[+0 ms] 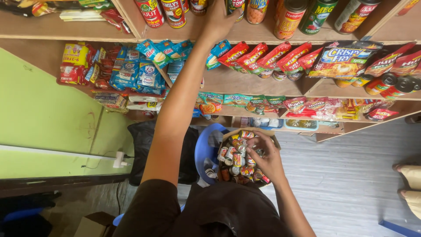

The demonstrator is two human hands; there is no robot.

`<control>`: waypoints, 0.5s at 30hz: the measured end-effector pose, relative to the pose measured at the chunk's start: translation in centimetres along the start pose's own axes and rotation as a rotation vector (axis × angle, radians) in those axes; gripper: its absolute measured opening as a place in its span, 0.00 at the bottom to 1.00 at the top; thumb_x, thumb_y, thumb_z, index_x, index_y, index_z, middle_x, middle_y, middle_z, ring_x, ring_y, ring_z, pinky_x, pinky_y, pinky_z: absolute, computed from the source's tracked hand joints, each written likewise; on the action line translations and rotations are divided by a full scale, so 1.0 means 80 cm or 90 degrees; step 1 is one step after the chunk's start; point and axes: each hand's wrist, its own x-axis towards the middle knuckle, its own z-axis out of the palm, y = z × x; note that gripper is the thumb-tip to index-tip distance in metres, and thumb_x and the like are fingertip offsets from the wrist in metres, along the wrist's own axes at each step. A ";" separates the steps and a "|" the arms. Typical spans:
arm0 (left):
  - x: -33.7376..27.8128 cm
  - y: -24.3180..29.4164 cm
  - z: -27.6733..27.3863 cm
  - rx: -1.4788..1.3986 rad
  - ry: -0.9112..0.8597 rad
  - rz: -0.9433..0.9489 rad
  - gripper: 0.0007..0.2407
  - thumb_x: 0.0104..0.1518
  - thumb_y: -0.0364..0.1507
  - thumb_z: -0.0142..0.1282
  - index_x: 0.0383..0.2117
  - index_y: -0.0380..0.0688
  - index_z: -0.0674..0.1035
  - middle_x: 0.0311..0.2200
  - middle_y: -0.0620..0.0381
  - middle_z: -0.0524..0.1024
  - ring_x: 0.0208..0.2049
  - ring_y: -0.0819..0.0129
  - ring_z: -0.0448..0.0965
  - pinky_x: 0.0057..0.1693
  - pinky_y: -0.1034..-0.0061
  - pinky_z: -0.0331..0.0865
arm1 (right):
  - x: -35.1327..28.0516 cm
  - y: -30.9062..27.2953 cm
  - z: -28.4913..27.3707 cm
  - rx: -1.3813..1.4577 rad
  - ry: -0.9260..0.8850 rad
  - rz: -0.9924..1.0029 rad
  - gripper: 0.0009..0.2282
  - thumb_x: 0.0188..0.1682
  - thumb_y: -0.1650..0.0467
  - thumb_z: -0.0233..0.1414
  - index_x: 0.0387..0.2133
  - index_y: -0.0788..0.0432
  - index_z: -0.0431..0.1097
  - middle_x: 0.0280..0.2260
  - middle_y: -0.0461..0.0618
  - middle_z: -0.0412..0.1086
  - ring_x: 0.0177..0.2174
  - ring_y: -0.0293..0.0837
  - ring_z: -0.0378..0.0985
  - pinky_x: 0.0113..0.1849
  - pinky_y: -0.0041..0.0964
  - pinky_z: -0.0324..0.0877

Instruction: The recorder is taking canned food items from a container and placing them onto the shelves in an organized manner.

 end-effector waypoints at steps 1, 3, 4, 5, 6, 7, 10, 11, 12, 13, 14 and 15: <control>0.002 -0.003 0.001 -0.005 -0.014 0.019 0.18 0.58 0.30 0.67 0.47 0.32 0.73 0.44 0.40 0.79 0.47 0.51 0.79 0.53 0.63 0.71 | 0.000 -0.001 0.000 0.000 0.000 0.003 0.25 0.47 0.77 0.59 0.59 0.61 0.62 0.39 0.49 0.75 0.42 0.39 0.79 0.45 0.36 0.76; 0.007 0.005 -0.005 -0.044 -0.047 0.004 0.17 0.59 0.30 0.66 0.47 0.32 0.74 0.43 0.43 0.80 0.46 0.55 0.80 0.53 0.65 0.72 | 0.000 -0.001 -0.001 -0.001 0.001 0.008 0.25 0.47 0.77 0.59 0.59 0.60 0.62 0.39 0.49 0.75 0.42 0.39 0.79 0.44 0.36 0.76; 0.009 0.009 -0.008 -0.081 -0.080 -0.012 0.15 0.60 0.30 0.64 0.47 0.33 0.74 0.43 0.46 0.82 0.46 0.59 0.82 0.53 0.67 0.73 | 0.000 -0.001 -0.002 0.000 0.000 0.012 0.25 0.47 0.77 0.60 0.59 0.60 0.62 0.39 0.49 0.75 0.42 0.39 0.79 0.44 0.36 0.76; 0.011 0.010 -0.007 -0.081 -0.080 -0.012 0.15 0.60 0.30 0.64 0.47 0.33 0.74 0.43 0.46 0.82 0.46 0.59 0.82 0.53 0.67 0.73 | 0.001 -0.001 -0.002 0.000 0.001 0.012 0.25 0.47 0.77 0.60 0.59 0.60 0.62 0.39 0.49 0.75 0.42 0.39 0.79 0.44 0.36 0.76; 0.012 0.012 -0.008 -0.123 -0.101 -0.045 0.15 0.60 0.30 0.64 0.47 0.33 0.75 0.42 0.48 0.83 0.45 0.61 0.82 0.53 0.69 0.74 | 0.001 0.000 -0.002 0.001 -0.004 0.017 0.25 0.47 0.77 0.60 0.59 0.60 0.62 0.39 0.49 0.75 0.41 0.39 0.79 0.43 0.36 0.76; 0.012 0.013 -0.009 -0.166 -0.121 -0.078 0.14 0.60 0.30 0.63 0.46 0.34 0.75 0.41 0.50 0.83 0.44 0.63 0.83 0.52 0.70 0.75 | 0.001 0.000 -0.002 0.002 -0.008 0.023 0.25 0.47 0.77 0.60 0.59 0.60 0.62 0.39 0.49 0.76 0.41 0.39 0.78 0.43 0.35 0.76; 0.010 0.005 -0.005 -0.144 -0.096 -0.034 0.15 0.60 0.29 0.65 0.47 0.33 0.74 0.41 0.51 0.83 0.44 0.66 0.83 0.53 0.71 0.74 | 0.003 -0.004 -0.002 -0.004 -0.017 0.027 0.25 0.47 0.77 0.60 0.59 0.60 0.62 0.39 0.49 0.76 0.40 0.38 0.78 0.42 0.35 0.75; 0.010 0.004 -0.004 -0.145 -0.096 -0.036 0.15 0.60 0.29 0.65 0.47 0.33 0.74 0.41 0.51 0.83 0.44 0.66 0.83 0.53 0.71 0.74 | 0.003 -0.005 -0.003 -0.005 -0.017 0.028 0.25 0.47 0.77 0.60 0.59 0.60 0.62 0.39 0.49 0.76 0.40 0.38 0.78 0.42 0.35 0.75; 0.011 0.004 -0.004 -0.147 -0.100 -0.034 0.15 0.60 0.29 0.64 0.47 0.33 0.74 0.41 0.51 0.83 0.44 0.66 0.83 0.53 0.71 0.74 | 0.005 -0.006 -0.003 -0.011 -0.018 0.028 0.25 0.47 0.77 0.60 0.59 0.60 0.63 0.39 0.48 0.76 0.40 0.38 0.78 0.42 0.34 0.75; 0.012 0.003 -0.003 -0.150 -0.104 -0.032 0.15 0.61 0.29 0.64 0.48 0.34 0.74 0.41 0.51 0.83 0.44 0.66 0.83 0.53 0.71 0.74 | 0.006 -0.007 -0.003 -0.017 -0.018 0.028 0.25 0.47 0.77 0.60 0.59 0.60 0.63 0.39 0.48 0.76 0.40 0.37 0.78 0.42 0.34 0.75; 0.011 0.002 -0.001 -0.150 -0.105 -0.032 0.15 0.61 0.29 0.64 0.48 0.34 0.74 0.41 0.51 0.83 0.44 0.66 0.83 0.53 0.71 0.74 | 0.005 -0.007 -0.003 -0.017 -0.018 0.029 0.25 0.47 0.77 0.60 0.59 0.60 0.63 0.39 0.48 0.76 0.40 0.37 0.78 0.42 0.34 0.75; 0.011 0.000 0.000 -0.144 -0.103 -0.036 0.15 0.61 0.29 0.64 0.48 0.34 0.74 0.41 0.51 0.83 0.44 0.66 0.83 0.53 0.71 0.74 | 0.005 -0.007 -0.003 -0.019 -0.017 0.032 0.25 0.47 0.77 0.60 0.59 0.60 0.63 0.39 0.48 0.76 0.40 0.38 0.79 0.42 0.34 0.75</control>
